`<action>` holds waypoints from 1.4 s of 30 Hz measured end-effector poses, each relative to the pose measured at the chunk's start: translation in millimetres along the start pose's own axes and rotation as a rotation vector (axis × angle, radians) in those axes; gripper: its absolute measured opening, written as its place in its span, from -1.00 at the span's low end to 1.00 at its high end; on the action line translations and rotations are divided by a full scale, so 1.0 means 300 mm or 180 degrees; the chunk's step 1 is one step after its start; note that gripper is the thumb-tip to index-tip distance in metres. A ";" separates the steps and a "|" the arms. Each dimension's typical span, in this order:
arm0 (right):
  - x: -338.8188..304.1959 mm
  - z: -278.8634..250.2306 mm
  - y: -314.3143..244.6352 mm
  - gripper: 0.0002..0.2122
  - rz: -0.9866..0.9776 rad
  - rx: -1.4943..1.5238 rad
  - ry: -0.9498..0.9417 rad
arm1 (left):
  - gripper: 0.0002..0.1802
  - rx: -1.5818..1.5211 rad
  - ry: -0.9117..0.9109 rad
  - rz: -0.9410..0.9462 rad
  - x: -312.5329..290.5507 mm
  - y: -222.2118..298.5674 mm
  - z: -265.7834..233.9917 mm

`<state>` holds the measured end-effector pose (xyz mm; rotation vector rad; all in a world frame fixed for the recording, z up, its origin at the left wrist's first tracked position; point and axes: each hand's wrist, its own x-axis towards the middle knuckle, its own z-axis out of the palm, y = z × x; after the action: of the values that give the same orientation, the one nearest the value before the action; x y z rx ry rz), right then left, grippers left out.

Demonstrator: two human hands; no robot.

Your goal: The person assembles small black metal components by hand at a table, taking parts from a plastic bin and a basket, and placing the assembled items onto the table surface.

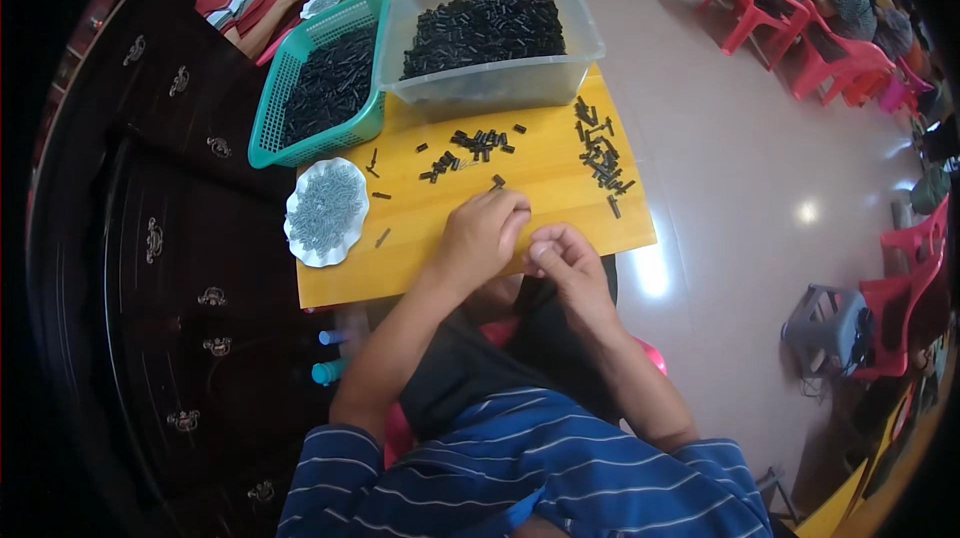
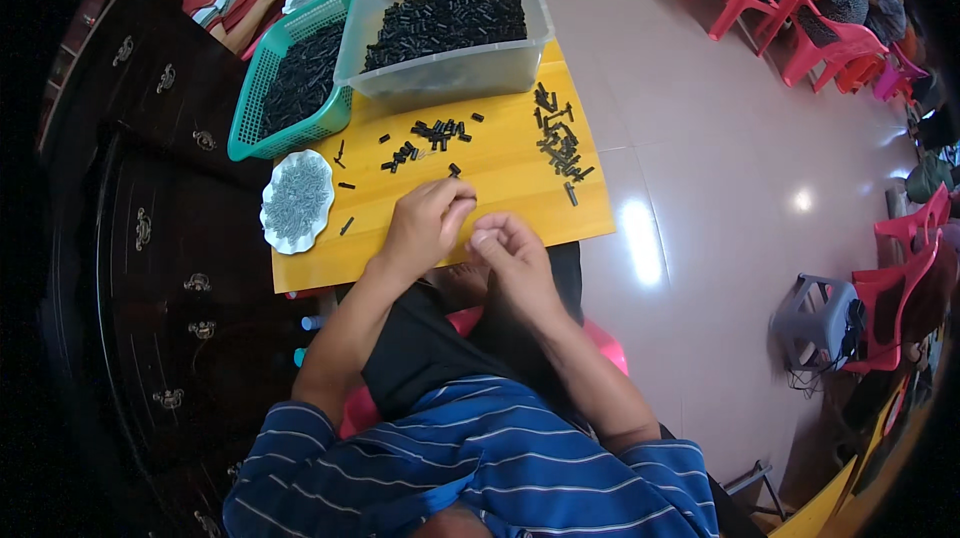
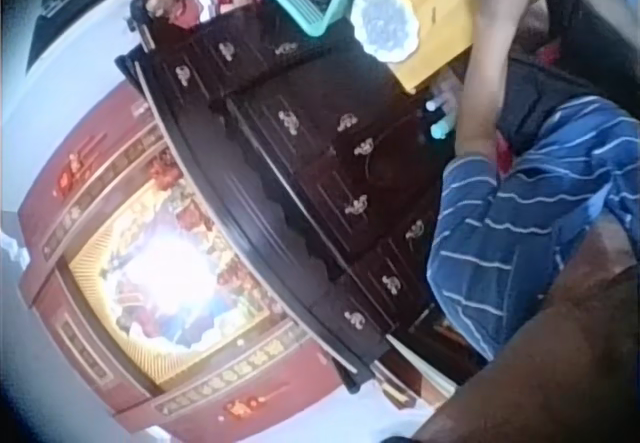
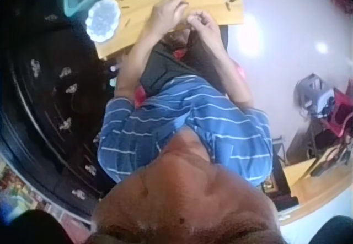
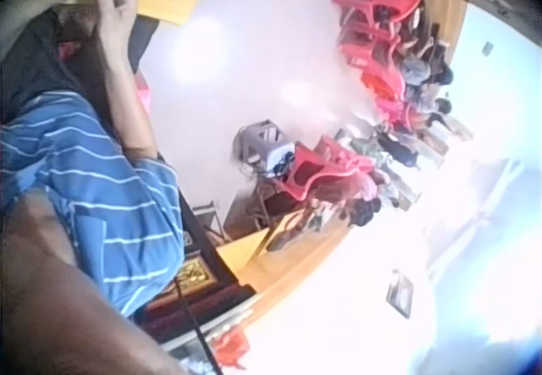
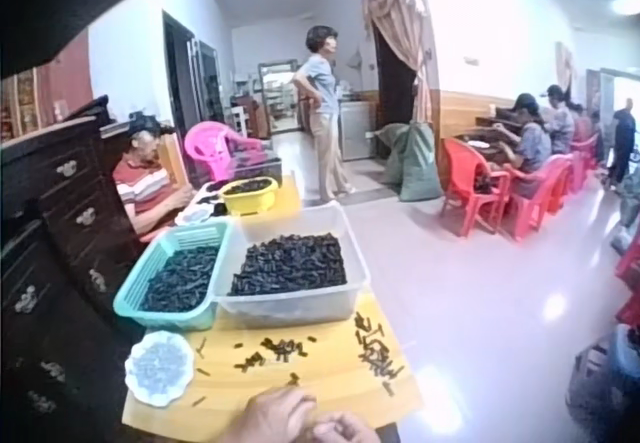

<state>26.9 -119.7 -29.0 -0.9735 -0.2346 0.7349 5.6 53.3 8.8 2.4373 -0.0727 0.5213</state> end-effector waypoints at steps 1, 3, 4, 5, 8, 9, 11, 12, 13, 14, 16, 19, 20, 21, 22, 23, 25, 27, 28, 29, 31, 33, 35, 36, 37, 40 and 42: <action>0.006 0.003 0.002 -0.86 -0.0139 0.0148 0.0121 | -0.94 -0.0242 0.0136 0.0007 -0.036 0.015 -0.023; -0.002 0.033 -0.018 -0.84 -0.0123 0.0093 0.0137 | -0.91 -0.0346 0.0187 0.0108 -0.085 0.050 -0.050; -0.007 0.055 -0.027 -0.84 -0.0037 0.0175 0.0124 | -0.87 -0.0463 0.0228 0.0231 -0.105 0.059 -0.057; -0.009 0.066 -0.029 -0.82 0.0047 0.0255 0.0116 | -0.87 -0.0464 0.0236 0.0217 -0.122 0.058 -0.057; -0.009 0.050 -0.022 -0.83 0.0393 0.0142 -0.0125 | -0.84 -0.0924 0.0145 0.0039 -0.160 0.039 -0.057; -0.007 0.043 -0.021 -0.83 0.0390 0.0139 -0.0124 | -0.84 -0.0926 0.0147 0.0043 -0.165 0.029 -0.057; -0.002 0.034 -0.023 -0.88 0.0502 0.0309 -0.0312 | -0.85 -0.1796 -0.0118 -0.0578 -0.171 0.013 -0.059; -0.002 0.034 -0.022 -0.88 0.0497 0.0308 -0.0309 | -0.85 -0.1797 -0.0121 -0.0573 -0.170 0.005 -0.058; -0.003 0.035 -0.022 -0.88 0.0519 0.0374 -0.0275 | -0.86 -0.1869 -0.0124 -0.0418 -0.163 -0.004 -0.058; -0.004 0.036 -0.022 -0.89 0.0541 0.0442 -0.0241 | -0.87 -0.1939 -0.0128 -0.0261 -0.154 -0.013 -0.061; -0.007 0.033 -0.021 -0.89 0.0537 0.0454 -0.0197 | -0.87 -0.1532 0.0110 -0.0429 -0.119 -0.037 -0.073; -0.008 0.032 -0.025 -0.90 0.0531 0.0433 -0.0145 | -0.86 -0.0609 0.0459 -0.0629 -0.035 -0.118 -0.082; -0.008 0.033 -0.028 -0.90 0.0528 0.0397 -0.0139 | -0.85 -0.0094 0.0573 -0.0662 -0.013 -0.153 -0.075; -0.005 0.032 -0.030 -0.90 0.0518 0.0400 -0.0138 | -0.85 -0.0092 0.0570 -0.0653 -0.001 -0.192 -0.057; -0.007 0.034 -0.032 -0.90 0.0534 0.0382 -0.0150 | -0.84 0.0211 0.0665 -0.0515 0.007 -0.223 -0.041; -0.007 0.036 -0.035 -0.90 0.0551 0.0363 -0.0162 | -0.83 0.0513 0.0758 -0.0377 0.012 -0.252 -0.024; -0.008 0.043 -0.040 -0.89 0.0555 0.0329 -0.0119 | -0.84 0.0628 0.0778 -0.0366 0.024 -0.262 -0.008; -0.007 0.042 -0.041 -0.87 0.0563 0.0288 -0.0072 | -0.84 0.0736 0.0800 -0.0357 0.035 -0.270 0.006; -0.007 0.039 -0.041 -0.87 0.0558 0.0290 -0.0068 | -0.85 0.0830 0.0775 -0.0380 0.040 -0.273 0.012; -0.008 0.036 -0.040 -0.86 0.0555 0.0291 -0.0067 | -0.85 0.0924 0.0752 -0.0405 0.044 -0.276 0.018; -0.007 0.034 -0.040 -0.85 0.0543 0.0310 -0.0070 | -0.87 0.0932 0.0761 -0.0422 0.049 -0.280 0.027; -0.008 0.033 -0.039 -0.85 0.0533 0.0327 -0.0077 | -0.88 0.0942 0.0773 -0.0443 0.051 -0.282 0.030; -0.008 0.034 -0.034 -0.85 0.0512 0.0366 -0.0056 | -0.92 0.1010 0.0726 -0.0397 0.046 -0.284 0.025; -0.008 0.035 -0.032 -0.85 0.0517 0.0363 -0.0055 | -0.92 0.1007 0.0726 -0.0403 0.043 -0.284 0.025; -0.008 0.037 -0.030 -0.85 0.0506 0.0388 -0.0048 | -0.92 0.1081 0.0671 -0.0406 0.037 -0.284 0.023; -0.007 0.037 -0.026 -0.86 0.0490 0.0398 -0.0041 | -0.92 0.1216 0.0507 -0.0455 0.014 -0.284 0.014; -0.006 0.033 -0.021 -0.87 0.0490 0.0388 -0.0028 | -0.91 0.1270 0.0384 -0.0502 -0.014 -0.283 0.002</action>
<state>23.5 -116.6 -18.1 -0.8790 -0.1218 0.8843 17.0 120.2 -42.6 2.7580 0.2992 0.6609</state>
